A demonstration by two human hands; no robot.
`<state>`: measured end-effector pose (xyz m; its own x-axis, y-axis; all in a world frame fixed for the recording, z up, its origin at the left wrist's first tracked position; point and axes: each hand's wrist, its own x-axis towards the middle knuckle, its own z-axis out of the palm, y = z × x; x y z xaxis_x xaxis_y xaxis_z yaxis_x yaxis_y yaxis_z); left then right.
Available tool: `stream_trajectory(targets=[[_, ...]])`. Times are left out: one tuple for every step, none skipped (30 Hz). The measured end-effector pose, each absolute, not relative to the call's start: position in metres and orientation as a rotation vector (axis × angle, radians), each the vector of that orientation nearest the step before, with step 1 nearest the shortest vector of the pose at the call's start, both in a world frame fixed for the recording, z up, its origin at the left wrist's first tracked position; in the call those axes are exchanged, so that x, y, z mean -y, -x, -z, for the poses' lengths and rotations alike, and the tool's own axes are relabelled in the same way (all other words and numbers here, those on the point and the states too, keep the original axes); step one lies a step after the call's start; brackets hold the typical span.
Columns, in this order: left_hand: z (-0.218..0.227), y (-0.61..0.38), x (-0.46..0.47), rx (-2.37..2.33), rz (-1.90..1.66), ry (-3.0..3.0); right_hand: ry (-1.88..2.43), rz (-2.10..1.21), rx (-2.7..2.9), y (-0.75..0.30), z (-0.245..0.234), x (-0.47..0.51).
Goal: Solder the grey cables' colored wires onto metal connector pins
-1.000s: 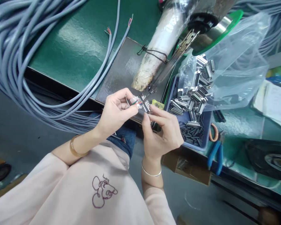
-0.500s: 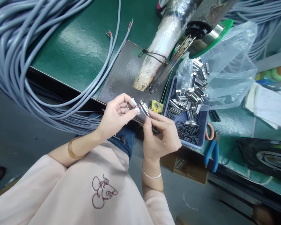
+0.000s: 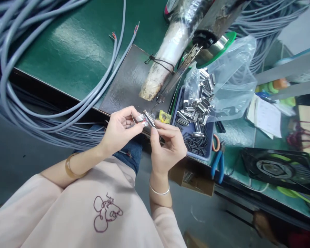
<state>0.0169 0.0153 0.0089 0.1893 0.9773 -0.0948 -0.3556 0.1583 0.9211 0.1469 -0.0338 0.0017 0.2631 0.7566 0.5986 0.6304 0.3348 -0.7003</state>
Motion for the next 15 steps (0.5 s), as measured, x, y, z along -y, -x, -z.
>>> stream_trajectory(targets=[[-0.010, -0.018, -0.016, -0.882, -1.159, -0.918, 1.355, -0.107, 1.456, -0.147, -0.002, 0.033], [-0.011, -0.019, -0.018, -0.886, -1.166, -0.921, 1.353, -0.083, 1.475, -0.147, -0.002, 0.032], [-0.012, -0.020, -0.019, -0.885, -1.169, -0.925, 1.350, -0.064, 1.486, -0.148, -0.002, 0.031], [-0.013, -0.020, -0.020, -0.881, -1.168, -0.927, 1.346, -0.054, 1.493, -0.148, -0.002, 0.030], [-0.014, -0.021, -0.022, -0.875, -1.167, -0.928, 1.344, -0.050, 1.496, -0.149, -0.003, 0.029], [-0.014, -0.022, -0.023, -0.865, -1.164, -0.926, 1.341, -0.050, 1.498, -0.149, -0.003, 0.028], [-0.014, -0.022, -0.024, -0.855, -1.159, -0.923, 1.342, -0.051, 1.501, -0.150, -0.003, 0.027], [-0.014, -0.022, -0.026, -0.848, -1.157, -0.918, 1.342, -0.049, 1.504, -0.151, -0.003, 0.027], [-0.014, -0.023, -0.027, -0.842, -1.156, -0.916, 1.342, -0.046, 1.509, -0.151, -0.004, 0.026], [-0.014, -0.023, -0.028, -0.838, -1.156, -0.915, 1.342, -0.040, 1.517, -0.152, -0.004, 0.025], [-0.014, -0.023, -0.028, -0.837, -1.156, -0.917, 1.342, -0.030, 1.524, -0.152, -0.004, 0.024], [-0.014, -0.023, -0.029, -0.839, -1.156, -0.920, 1.341, -0.018, 1.531, -0.152, -0.004, 0.023], [-0.014, -0.023, -0.029, -0.842, -1.157, -0.923, 1.342, -0.008, 1.535, -0.152, -0.005, 0.022], [-0.014, -0.023, -0.029, -0.846, -1.159, -0.927, 1.343, 0.001, 1.536, -0.152, -0.006, 0.022], [-0.015, -0.023, -0.030, -0.851, -1.160, -0.929, 1.346, 0.008, 1.534, -0.151, -0.007, 0.021]])
